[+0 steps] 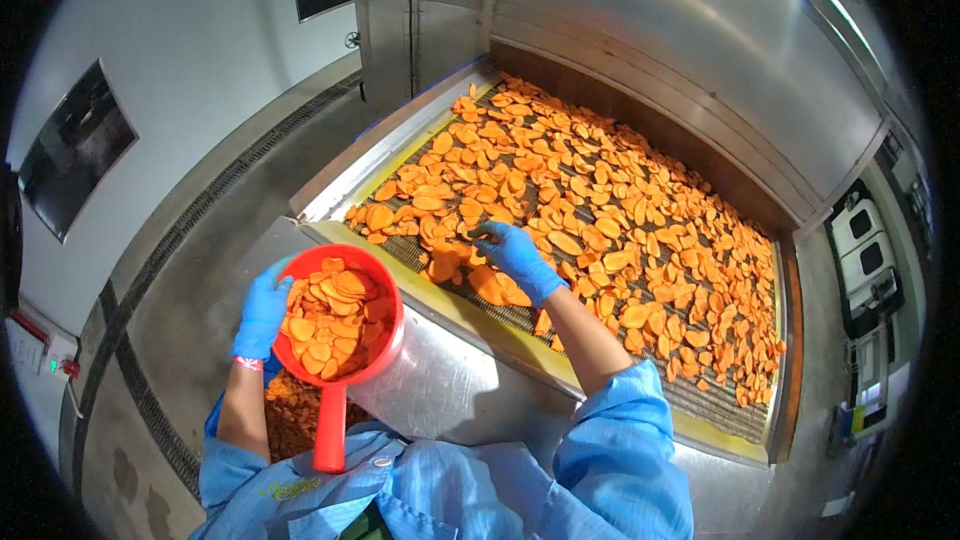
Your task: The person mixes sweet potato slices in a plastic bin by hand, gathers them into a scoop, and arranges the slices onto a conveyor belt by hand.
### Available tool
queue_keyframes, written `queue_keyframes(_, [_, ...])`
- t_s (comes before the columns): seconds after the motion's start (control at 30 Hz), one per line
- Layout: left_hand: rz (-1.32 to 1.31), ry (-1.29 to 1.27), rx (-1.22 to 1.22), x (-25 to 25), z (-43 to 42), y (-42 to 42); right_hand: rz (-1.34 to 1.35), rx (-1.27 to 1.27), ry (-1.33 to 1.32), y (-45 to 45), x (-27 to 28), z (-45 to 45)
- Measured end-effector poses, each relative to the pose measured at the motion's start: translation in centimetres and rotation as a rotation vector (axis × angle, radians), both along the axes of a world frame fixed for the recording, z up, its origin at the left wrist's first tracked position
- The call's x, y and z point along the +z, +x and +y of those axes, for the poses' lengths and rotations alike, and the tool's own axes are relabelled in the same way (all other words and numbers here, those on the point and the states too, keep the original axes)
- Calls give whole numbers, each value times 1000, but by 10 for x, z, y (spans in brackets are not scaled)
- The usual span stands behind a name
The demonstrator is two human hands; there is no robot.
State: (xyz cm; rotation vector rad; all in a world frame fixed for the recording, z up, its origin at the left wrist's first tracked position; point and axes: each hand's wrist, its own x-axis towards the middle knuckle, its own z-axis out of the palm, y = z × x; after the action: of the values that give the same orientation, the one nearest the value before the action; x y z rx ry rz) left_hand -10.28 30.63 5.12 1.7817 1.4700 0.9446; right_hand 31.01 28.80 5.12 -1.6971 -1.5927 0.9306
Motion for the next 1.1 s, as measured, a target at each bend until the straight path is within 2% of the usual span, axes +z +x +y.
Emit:
queue_keyframes(0.1, [-5,7,-3,-6,3,-3,89,-105,85,-2,4,-9])
queue_keyframes(0.13, [-16,15,-17,-6,3,-3,41,-139,101,-6,13,-15])
queue_keyframes(0.23, [28,28,-18,-4,2,-3,63,-77,136,2,17,-26])
queue_keyframes(0.27, [25,24,-32,-2,0,-2,131,-68,126,20,-5,-23])
queue_keyframes(0.3, [-42,22,-45,6,-5,0,124,-82,122,29,-4,-32])
queue_keyframes(0.33, [-111,18,-59,10,-8,3,181,-109,89,36,3,-42])
queue_keyframes(0.37, [-57,32,-61,6,-5,1,238,-139,56,42,11,-54])
queue_keyframes(0.4, [-91,-5,-64,6,-4,1,250,-220,-54,36,44,-76])
queue_keyframes(0.43, [-124,-44,-65,7,-5,1,303,-267,-92,47,38,-85])
queue_keyframes(0.5, [-120,-30,-87,6,-5,3,169,-297,-6,60,35,-108])
queue_keyframes(0.53, [-124,-30,-90,11,-7,5,202,-357,-52,65,32,-121])
queue_keyframes(0.63, [-75,-20,-107,22,-10,8,166,-333,-202,99,6,-153])
queue_keyframes(0.77, [-99,-8,-105,12,-6,2,102,-371,-211,108,-4,-174])
queue_keyframes(0.83, [-83,5,-97,7,-4,0,-157,-390,-151,112,-18,-174])
queue_keyframes(0.87, [-105,4,-106,6,-3,-1,-228,-403,-125,128,-45,-173])
queue_keyframes(0.9, [-129,3,-114,5,-2,-3,-226,-397,-123,124,-38,-174])
queue_keyframes(0.97, [-135,-1,-91,1,-2,-2,-641,-361,-247,110,-9,-172])
queue_keyframes(1.0, [-143,-3,-67,1,-2,-1,-843,-393,-259,114,-14,-168])
queue_keyframes(1.03, [-152,4,-88,3,-4,-1,-901,-431,-273,112,-8,-157])
queue_keyframes(1.1, [10,50,-38,-1,-1,-5,-763,-452,-87,97,0,-134])
